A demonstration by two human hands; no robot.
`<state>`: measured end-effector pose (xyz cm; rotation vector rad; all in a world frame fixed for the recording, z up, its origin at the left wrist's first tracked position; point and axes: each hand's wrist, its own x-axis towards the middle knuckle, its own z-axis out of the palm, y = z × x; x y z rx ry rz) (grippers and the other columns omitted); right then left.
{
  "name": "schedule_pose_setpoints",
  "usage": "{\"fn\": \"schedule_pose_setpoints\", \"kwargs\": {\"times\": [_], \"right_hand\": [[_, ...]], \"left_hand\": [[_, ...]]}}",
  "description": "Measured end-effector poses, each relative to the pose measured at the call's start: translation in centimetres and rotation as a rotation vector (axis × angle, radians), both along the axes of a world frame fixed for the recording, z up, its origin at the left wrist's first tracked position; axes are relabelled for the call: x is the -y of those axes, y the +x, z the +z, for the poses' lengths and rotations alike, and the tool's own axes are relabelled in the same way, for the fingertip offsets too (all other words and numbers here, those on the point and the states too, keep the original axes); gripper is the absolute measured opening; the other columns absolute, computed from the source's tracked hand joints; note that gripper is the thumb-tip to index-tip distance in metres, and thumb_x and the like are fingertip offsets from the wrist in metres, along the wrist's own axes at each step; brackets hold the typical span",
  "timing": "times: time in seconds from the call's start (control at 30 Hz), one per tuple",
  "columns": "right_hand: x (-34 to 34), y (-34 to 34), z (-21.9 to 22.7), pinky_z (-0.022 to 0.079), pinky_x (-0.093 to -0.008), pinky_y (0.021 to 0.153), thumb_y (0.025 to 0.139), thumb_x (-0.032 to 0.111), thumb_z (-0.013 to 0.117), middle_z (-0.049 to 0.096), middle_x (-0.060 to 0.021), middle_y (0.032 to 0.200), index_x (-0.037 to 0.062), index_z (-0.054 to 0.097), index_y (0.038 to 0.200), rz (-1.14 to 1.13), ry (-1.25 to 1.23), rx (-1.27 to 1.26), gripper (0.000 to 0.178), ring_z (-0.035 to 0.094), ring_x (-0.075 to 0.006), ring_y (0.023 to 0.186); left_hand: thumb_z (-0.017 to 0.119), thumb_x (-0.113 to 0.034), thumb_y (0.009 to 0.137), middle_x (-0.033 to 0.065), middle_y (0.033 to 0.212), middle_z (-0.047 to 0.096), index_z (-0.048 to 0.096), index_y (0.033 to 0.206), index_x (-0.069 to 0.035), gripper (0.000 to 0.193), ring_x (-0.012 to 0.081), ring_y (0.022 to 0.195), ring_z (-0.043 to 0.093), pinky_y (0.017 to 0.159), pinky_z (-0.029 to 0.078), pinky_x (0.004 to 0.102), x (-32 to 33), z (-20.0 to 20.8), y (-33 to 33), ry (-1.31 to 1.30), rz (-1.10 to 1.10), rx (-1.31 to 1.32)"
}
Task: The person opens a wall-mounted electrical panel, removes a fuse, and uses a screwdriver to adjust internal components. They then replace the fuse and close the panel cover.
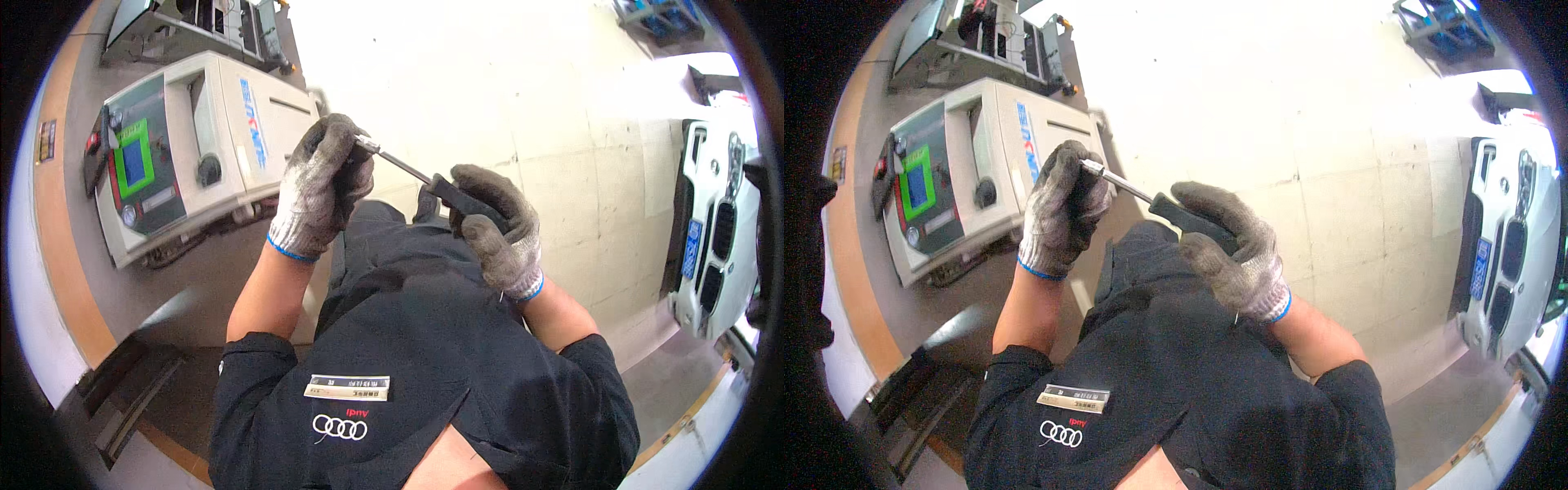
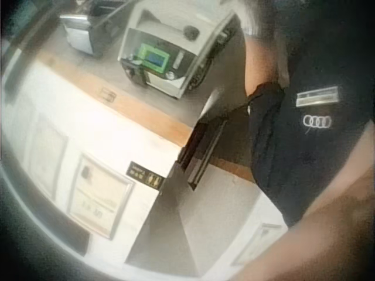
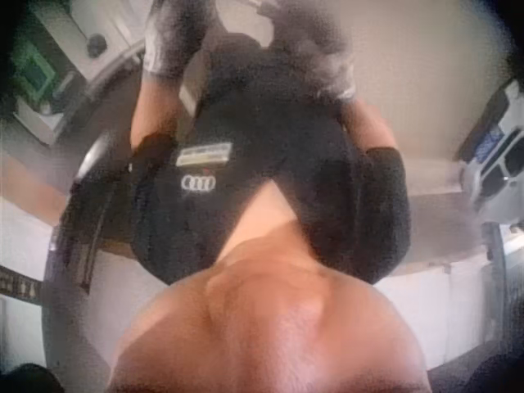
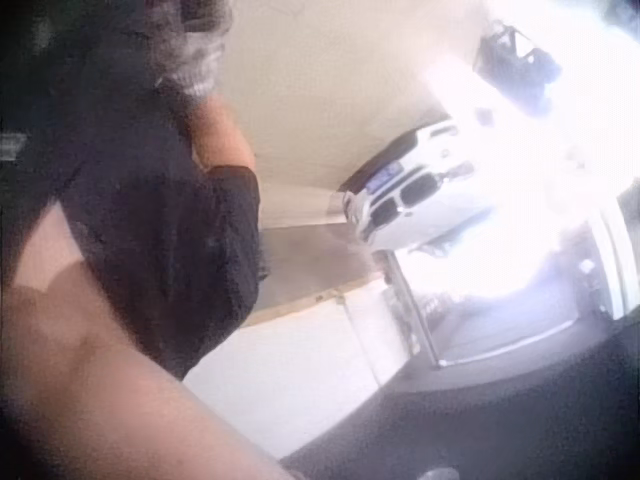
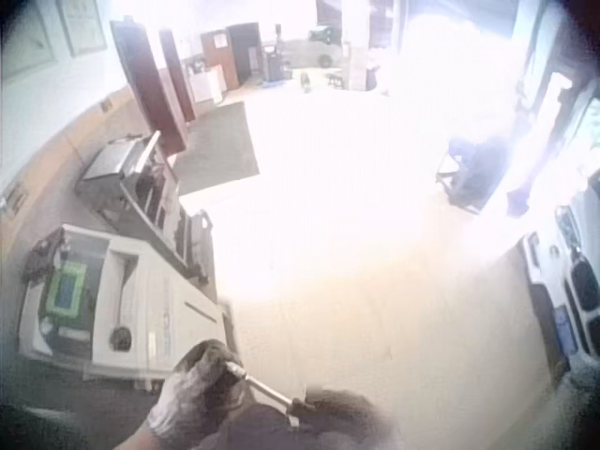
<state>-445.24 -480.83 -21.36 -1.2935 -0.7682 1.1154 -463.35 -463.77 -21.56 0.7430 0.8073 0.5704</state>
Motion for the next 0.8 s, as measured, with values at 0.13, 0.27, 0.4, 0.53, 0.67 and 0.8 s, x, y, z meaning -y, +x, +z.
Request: {"fn": "schedule_pose_setpoints", "kwargs": {"times": [0.13, 0.27, 0.4, 0.53, 0.67, 0.8], "right_hand": [[-9.9, 8.3, 0.6, 0.051, -0.0255, 0.067, 0.101, 0.046, 0.066, 0.065, -0.0074, 0.098, -0.0033, 0.057, 0.136, 0.139, -0.227, 0.041, 0.062, 0.059, -0.0081, 0.08], [-20.8, 13.8, -2.7, 0.057, -0.0319, 0.075, 0.089, 0.001, 0.078, 0.069, -0.0125, 0.099, 0.0002, 0.064, 0.119, -0.046, 0.212, 0.309, 0.034, 0.069, -0.017, 0.088], [-33.1, 19.7, -2.4, 0.056, -0.0317, 0.075, 0.08, -0.003, 0.085, 0.068, -0.0137, 0.103, 0.0019, 0.068, 0.113, -0.137, 0.194, 0.554, 0.038, 0.069, -0.0209, 0.089], [-42.2, 26.2, 1.3, 0.049, -0.0254, 0.067, 0.087, 0.015, 0.087, 0.063, -0.0059, 0.095, 0.001, 0.051, 0.135, -0.338, 0.068, -0.016, 0.062, 0.061, -0.011, 0.083], [-52.5, 32.4, 0.0, 0.048, -0.0267, 0.066, 0.088, 0.019, 0.086, 0.062, -0.0066, 0.092, 0.0031, 0.053, 0.127, -0.486, 0.38, 0.31, 0.053, 0.06, -0.0135, 0.08], [-66.2, 41.2, -4.5, 0.048, -0.0311, 0.068, 0.08, 0.004, 0.087, 0.063, -0.01, 0.094, 0.0076, 0.066, 0.097, -0.635, 0.401, 0.561, 0.027, 0.059, -0.0192, 0.08]], "left_hand": [[0.062, -0.038, 0.106, -0.0002, 0.078, 0.054, 0.062, 0.109, -0.009, 0.029, 0.0102, 0.06, 0.047, 0.051, 0.037, 0.0269, -9.3, -0.8, 6.9, 0.079, 0.095, -0.011], [0.06, -0.039, 0.106, 0.0009, 0.084, 0.056, 0.062, 0.111, -0.009, 0.03, 0.0098, 0.062, 0.047, 0.051, 0.036, 0.0246, -20.5, -4.5, 13.7, -0.061, 0.03, 0.069], [0.057, -0.036, 0.108, 0.0015, 0.089, 0.058, 0.062, 0.112, -0.009, 0.028, 0.0098, 0.064, 0.048, 0.051, 0.037, 0.0243, -34.3, -4.2, 21.2, -0.186, -0.086, 0.255], [0.062, -0.04, 0.105, 0.0027, 0.088, 0.058, 0.061, 0.11, -0.007, 0.034, 0.0102, 0.061, 0.048, 0.05, 0.036, 0.0241, -46.5, -0.2, 29.4, -0.083, -0.223, 0.242], [0.069, -0.04, 0.101, 0.0034, 0.086, 0.057, 0.06, 0.108, -0.005, 0.037, 0.0098, 0.062, 0.049, 0.051, 0.039, 0.0245, -56.6, 1.2, 37.5, -0.033, -0.253, 0.149], [0.072, -0.04, 0.099, 0.0033, 0.087, 0.058, 0.061, 0.109, -0.006, 0.037, 0.0105, 0.063, 0.051, 0.052, 0.042, 0.0256, -69.7, -1.3, 46.4, -0.023, -0.261, 0.099]]}}
